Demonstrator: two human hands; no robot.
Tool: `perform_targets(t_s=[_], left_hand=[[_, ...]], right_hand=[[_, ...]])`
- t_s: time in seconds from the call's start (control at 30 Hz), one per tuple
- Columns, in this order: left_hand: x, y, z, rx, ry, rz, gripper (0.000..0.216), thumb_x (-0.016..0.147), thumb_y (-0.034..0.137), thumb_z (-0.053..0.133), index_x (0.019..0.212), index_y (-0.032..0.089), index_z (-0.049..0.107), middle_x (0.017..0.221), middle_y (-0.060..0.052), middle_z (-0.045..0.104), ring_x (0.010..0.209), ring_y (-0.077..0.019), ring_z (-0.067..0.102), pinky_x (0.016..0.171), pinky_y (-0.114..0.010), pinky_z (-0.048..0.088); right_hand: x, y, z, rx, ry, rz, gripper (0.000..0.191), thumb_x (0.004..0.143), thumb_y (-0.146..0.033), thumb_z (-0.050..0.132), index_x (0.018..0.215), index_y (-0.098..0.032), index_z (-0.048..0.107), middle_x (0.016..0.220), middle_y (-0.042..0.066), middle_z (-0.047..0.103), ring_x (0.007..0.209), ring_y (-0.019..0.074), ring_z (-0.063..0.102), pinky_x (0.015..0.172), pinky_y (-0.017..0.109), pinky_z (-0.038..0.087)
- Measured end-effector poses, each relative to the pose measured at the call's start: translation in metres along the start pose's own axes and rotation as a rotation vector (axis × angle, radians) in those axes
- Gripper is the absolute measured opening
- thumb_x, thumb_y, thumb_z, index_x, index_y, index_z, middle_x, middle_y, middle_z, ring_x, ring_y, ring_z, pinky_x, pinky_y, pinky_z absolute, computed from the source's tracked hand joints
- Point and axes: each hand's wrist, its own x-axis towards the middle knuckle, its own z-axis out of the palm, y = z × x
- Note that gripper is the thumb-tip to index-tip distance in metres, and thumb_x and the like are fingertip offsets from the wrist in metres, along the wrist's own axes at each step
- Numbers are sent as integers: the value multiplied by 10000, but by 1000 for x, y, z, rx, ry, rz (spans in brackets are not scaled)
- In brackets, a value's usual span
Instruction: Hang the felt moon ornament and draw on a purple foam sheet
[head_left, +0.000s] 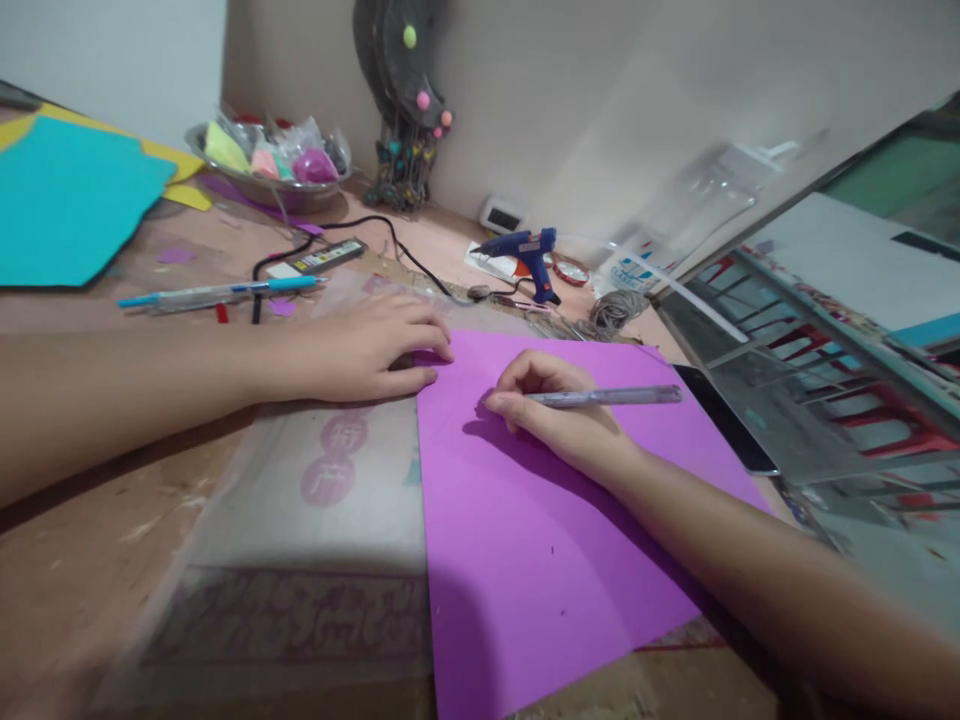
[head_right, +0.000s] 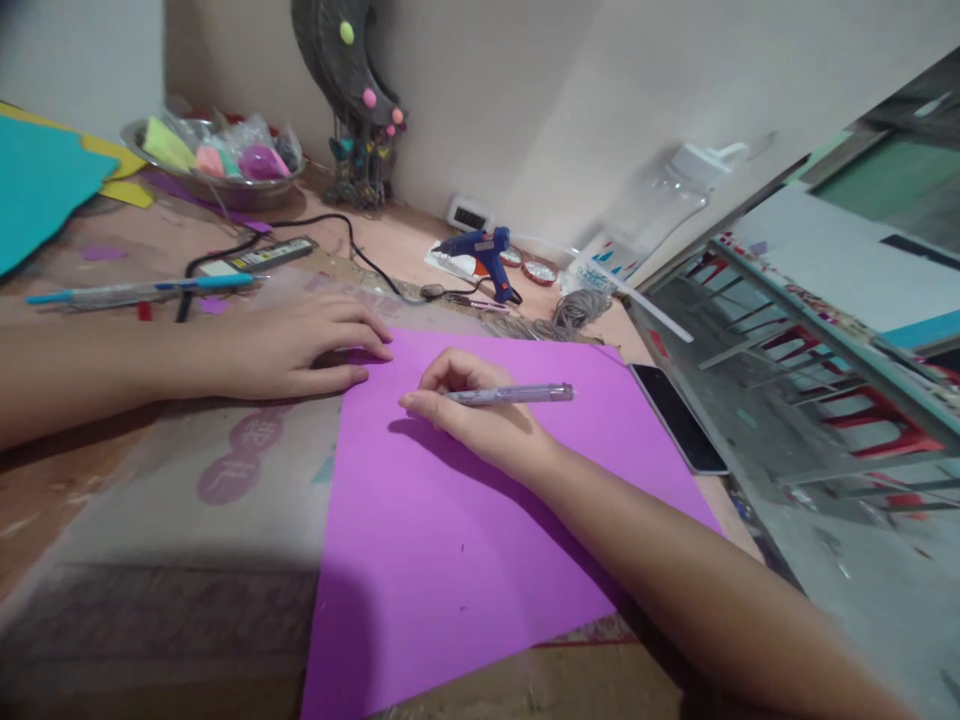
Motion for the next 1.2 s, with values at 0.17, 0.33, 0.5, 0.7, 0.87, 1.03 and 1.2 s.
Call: perform_targets(t_s=[0.17, 0.33, 0.5, 0.7, 0.87, 1.03, 1.2], left_hand=[[0, 0, 1, -20, 18, -2, 355, 993, 413, 498, 1180, 201, 714, 1241, -103, 683, 1203, -274, 591, 1096, -452, 410], [-1, -2, 1, -45, 26, 3, 345, 989, 427, 522, 1170, 209, 718, 1243, -106, 681, 1216, -286, 584, 1102, -462, 400], [-1, -2, 1, -34, 14, 5, 350, 991, 419, 521, 1183, 204, 718, 1250, -109, 686, 1220, -291, 582, 1102, -476, 396], [-1, -1, 1, -22, 17, -1, 362, 991, 434, 507, 1178, 207, 718, 1240, -114, 687, 1209, -289, 589, 1091, -465, 408], [-1, -1, 2, -49, 30, -11, 338, 979, 416, 519, 1160, 215, 721, 1230, -108, 688, 1192, -286, 597, 1091, -462, 409], [-1, -1, 2, -47, 25, -11, 338, 982, 422, 518, 1157, 214, 719, 1227, -105, 688, 1189, -283, 596, 1085, -458, 411], [-1, -1, 2, -34, 24, -10, 324, 979, 403, 527, 1166, 218, 716, 1234, -98, 691, 1194, -275, 595, 1089, -452, 410]], right_hand=[[0, 6, 7, -42, 52, -74, 365, 838, -353, 709, 680, -242, 400, 567, -71, 471, 488, 78, 394, 485, 244, 285], [0, 7, 11, -116, 27, -105, 345, 820, -312, 669, 660, -241, 372, 579, -69, 431, 515, 79, 382, 500, 244, 284], [0, 5, 12, -120, 9, -103, 342, 823, -336, 654, 663, -246, 365, 566, -78, 415, 498, 75, 371, 492, 243, 273], [-1, 4, 11, -163, 21, -81, 340, 819, -326, 648, 657, -244, 361, 559, -78, 416, 501, 76, 362, 494, 244, 276], [0, 5, 10, -260, 176, -109, 325, 794, -264, 640, 633, -238, 359, 566, -70, 418, 528, 82, 359, 518, 250, 295], [-2, 3, 11, -178, 65, -82, 349, 823, -350, 650, 658, -244, 361, 568, -71, 430, 512, 83, 365, 504, 251, 289], [2, 4, 11, -244, 142, -94, 319, 782, -271, 634, 628, -243, 356, 545, -76, 401, 507, 82, 341, 505, 254, 278]])
